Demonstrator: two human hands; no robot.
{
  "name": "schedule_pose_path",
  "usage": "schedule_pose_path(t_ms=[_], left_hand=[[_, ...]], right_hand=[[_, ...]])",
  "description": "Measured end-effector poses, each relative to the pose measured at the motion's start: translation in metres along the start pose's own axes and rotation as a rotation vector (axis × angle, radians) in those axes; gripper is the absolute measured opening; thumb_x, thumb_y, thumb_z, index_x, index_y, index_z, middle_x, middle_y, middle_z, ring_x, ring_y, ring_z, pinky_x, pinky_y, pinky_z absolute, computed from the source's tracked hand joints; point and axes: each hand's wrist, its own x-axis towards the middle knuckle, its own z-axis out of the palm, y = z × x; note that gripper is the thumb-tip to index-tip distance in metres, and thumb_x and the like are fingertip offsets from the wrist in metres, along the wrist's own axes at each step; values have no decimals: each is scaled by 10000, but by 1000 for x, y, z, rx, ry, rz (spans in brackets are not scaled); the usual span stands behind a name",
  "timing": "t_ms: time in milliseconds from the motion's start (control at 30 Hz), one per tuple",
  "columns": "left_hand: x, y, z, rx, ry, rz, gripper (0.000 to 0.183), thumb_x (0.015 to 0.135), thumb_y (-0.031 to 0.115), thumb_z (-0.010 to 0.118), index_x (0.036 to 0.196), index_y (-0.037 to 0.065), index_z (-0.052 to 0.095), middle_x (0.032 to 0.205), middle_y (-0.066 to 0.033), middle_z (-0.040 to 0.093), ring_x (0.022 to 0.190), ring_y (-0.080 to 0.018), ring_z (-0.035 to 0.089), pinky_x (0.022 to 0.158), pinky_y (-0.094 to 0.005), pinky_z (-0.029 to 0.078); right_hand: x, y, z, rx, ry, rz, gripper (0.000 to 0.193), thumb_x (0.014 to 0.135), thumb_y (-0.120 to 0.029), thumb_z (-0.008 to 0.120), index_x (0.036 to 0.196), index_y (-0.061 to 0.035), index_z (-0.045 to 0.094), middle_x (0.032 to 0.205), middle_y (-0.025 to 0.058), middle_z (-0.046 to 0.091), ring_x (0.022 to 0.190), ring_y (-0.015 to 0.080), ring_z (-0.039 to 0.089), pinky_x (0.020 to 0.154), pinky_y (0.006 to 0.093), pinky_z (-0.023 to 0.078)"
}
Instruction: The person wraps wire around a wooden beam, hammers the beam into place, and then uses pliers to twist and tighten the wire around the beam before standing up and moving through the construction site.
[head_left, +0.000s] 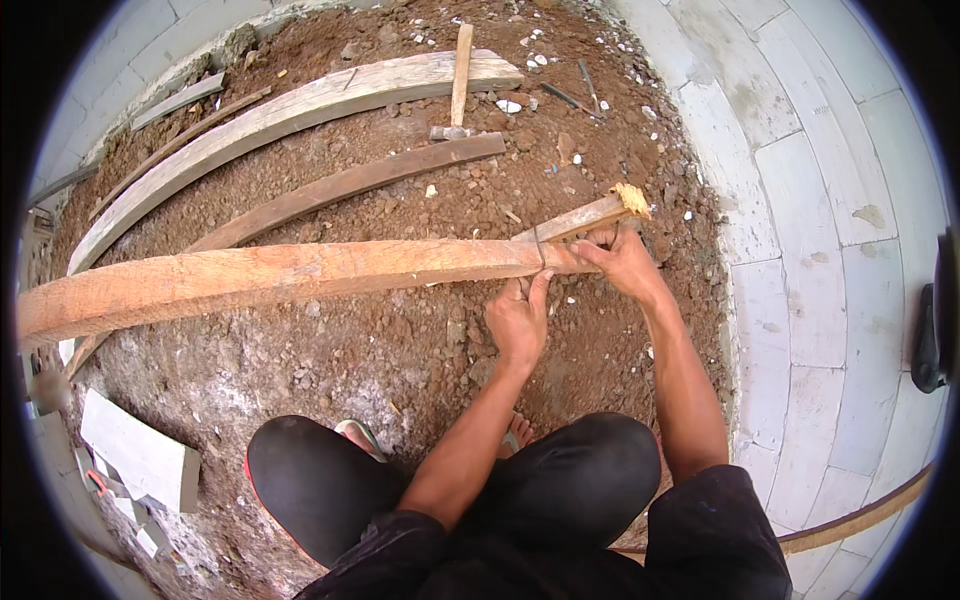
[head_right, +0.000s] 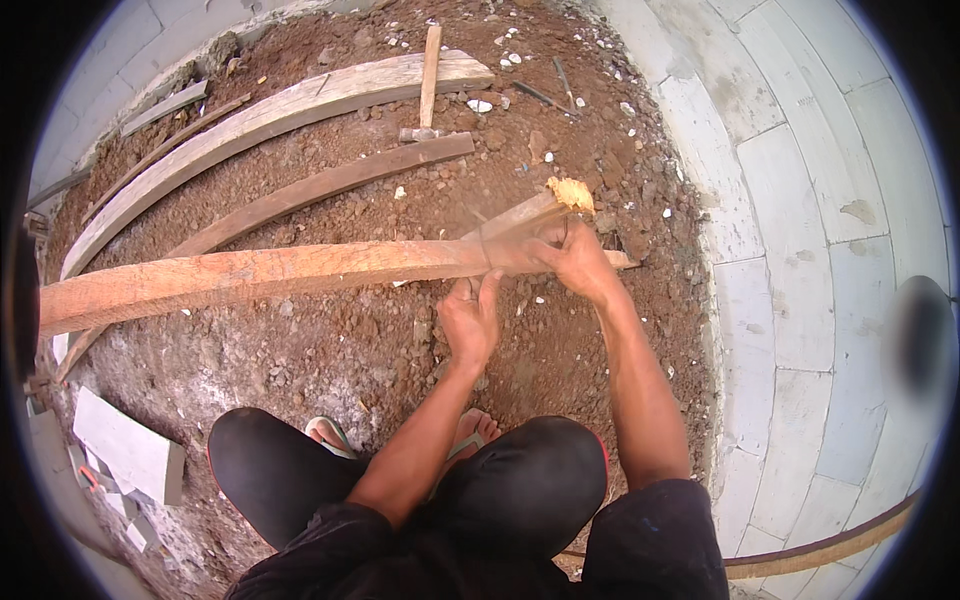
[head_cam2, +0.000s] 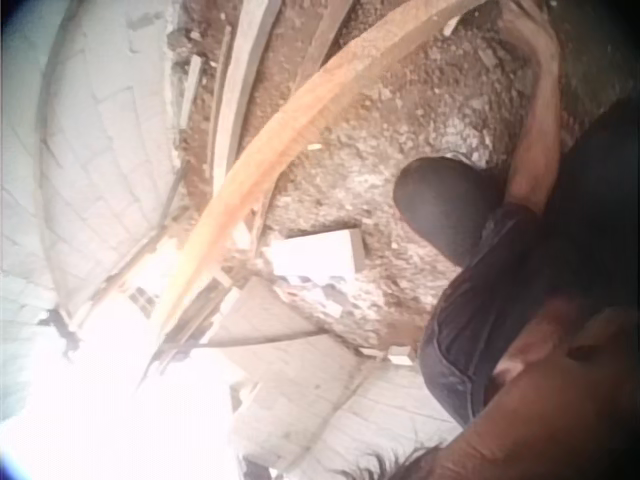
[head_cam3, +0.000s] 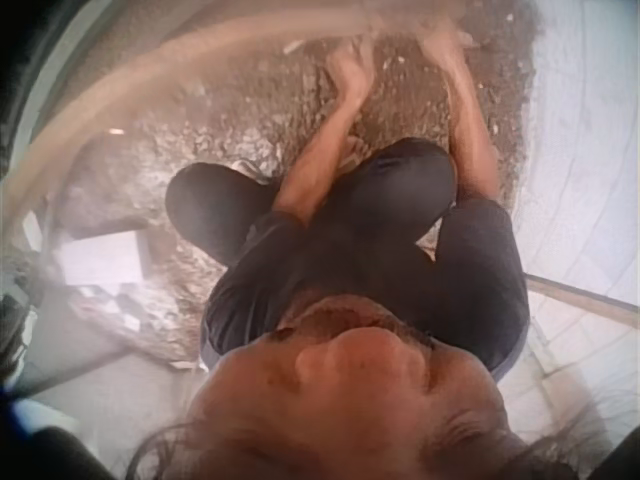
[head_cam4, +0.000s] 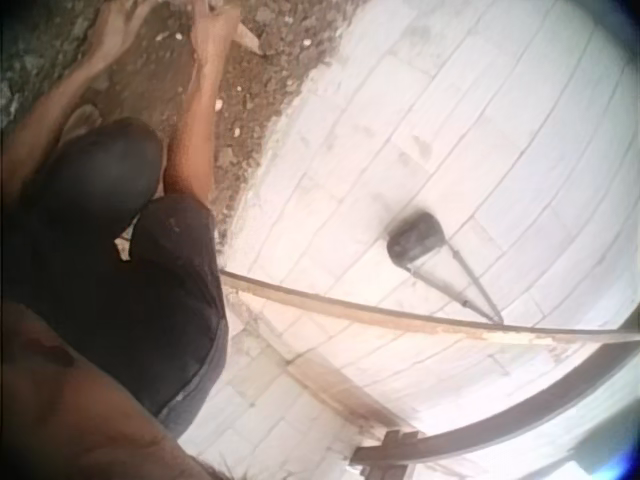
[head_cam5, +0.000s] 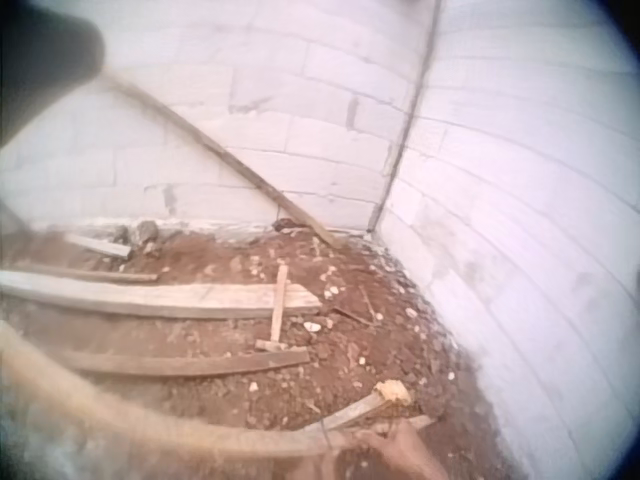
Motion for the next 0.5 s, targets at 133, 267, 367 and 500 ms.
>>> schedule_pose_path(t_ms=[133, 267, 367, 500], left_hand=[[-21, 18, 2, 32, -79, -18, 311, 956, 234, 645, 825, -48, 653, 621, -168, 618, 550, -215, 572, 567, -380, 462], [-49, 18, 3, -94, -74, 45, 385, 1017, 325, 530, 902, -10, 679, 722, -223, 645, 634, -327, 624, 642, -439, 470], [-49, 25, -12, -195, -359, -191, 401, 1059, 293, 429, 1007, -3, 696, 896, -161, 715, 773, -252, 660, 717, -389, 511], [-58, 39, -16, -530, -614, -464, 420, 1078, 314, 383, 1266, 6, 596, 1126, -142, 702, 988, -227, 678, 803, -346, 543]], right_hand=[[-75, 43, 63, 463, 335, 80, 350, 934, -276, 689, 695, -24, 655, 592, -32, 567, 535, 48, 439, 496, 249, 330], [-137, 31, 98, 647, 322, 34, 380, 946, -278, 680, 646, -58, 604, 569, -49, 524, 518, 32, 403, 478, 231, 277], [-197, 46, 124, 881, 124, 158, 360, 959, -285, 665, 682, -67, 592, 569, -61, 489, 499, 37, 371, 461, 231, 258], [-252, 116, 173, 1906, -23, 245, 316, 988, -336, 613, 807, -81, 570, 579, -78, 393, 493, 64, 325, 455, 230, 272]])
